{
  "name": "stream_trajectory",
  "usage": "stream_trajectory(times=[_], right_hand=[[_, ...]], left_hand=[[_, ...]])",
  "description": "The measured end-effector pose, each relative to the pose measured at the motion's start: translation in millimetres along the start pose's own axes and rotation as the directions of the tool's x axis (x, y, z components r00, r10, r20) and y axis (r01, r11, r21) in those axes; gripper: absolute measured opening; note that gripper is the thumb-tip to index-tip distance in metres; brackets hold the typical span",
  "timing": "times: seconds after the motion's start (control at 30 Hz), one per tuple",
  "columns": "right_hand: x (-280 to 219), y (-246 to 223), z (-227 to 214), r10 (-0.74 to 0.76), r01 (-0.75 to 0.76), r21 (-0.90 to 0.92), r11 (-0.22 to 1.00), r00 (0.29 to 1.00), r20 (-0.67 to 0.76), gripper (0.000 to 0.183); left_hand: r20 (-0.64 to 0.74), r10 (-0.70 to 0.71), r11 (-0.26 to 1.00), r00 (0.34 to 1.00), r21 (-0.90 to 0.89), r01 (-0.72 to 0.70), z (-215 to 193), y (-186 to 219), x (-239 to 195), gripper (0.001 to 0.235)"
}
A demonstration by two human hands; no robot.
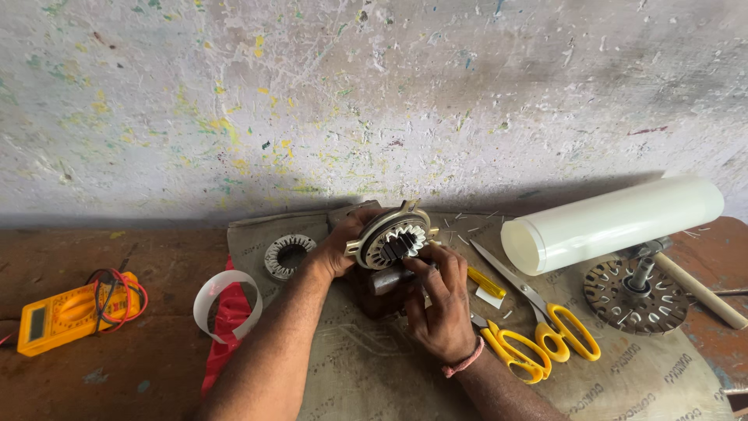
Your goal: The person works on a fan motor stator held in a vise, using a screwdriver to arrange the internal windings and then using shears to cut and trim small pieces of white insulation material.
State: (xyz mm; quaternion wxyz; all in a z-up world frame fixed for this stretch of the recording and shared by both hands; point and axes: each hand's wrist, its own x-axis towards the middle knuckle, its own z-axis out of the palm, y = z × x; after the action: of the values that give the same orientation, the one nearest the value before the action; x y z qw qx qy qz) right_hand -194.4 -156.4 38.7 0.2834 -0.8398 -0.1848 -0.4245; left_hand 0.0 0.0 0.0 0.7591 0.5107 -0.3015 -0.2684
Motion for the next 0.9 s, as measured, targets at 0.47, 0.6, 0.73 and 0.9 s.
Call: stream_trajectory(times=[0.47,0.6,0.73,0.9], right_hand=[[3.5,-2.0,-6.5,-0.061,0.058,-0.049,0.997,0.996,-0.070,0.042],[4.8,-4.9,-5.6,-0.014,0.014,-0.039,0.999,1.000,0.000,0.046],[3.9,-4.7,-3.4,-0.042,0.041,-0.056,0.998,0.999,-0.022,0.049],[3.6,-6.2,-1.1,-0.026,0.025,-0.075,0.997,1.000,-0.016,0.061]], left_hand=[[0.009,0.115,0.993,0.993,0.009,-0.115,13.6,12.0,-8.7,0.027],[-0.005,0.079,0.996,0.997,0.049,-0.079,14.4,13.3,-7.9,0.024],[0.018,0.100,0.994,0.995,0.050,-0.101,13.2,14.1,-7.6,0.024],[0.058,0.119,0.988,0.991,0.092,-0.124,14.5,17.5,-6.3,0.031]])
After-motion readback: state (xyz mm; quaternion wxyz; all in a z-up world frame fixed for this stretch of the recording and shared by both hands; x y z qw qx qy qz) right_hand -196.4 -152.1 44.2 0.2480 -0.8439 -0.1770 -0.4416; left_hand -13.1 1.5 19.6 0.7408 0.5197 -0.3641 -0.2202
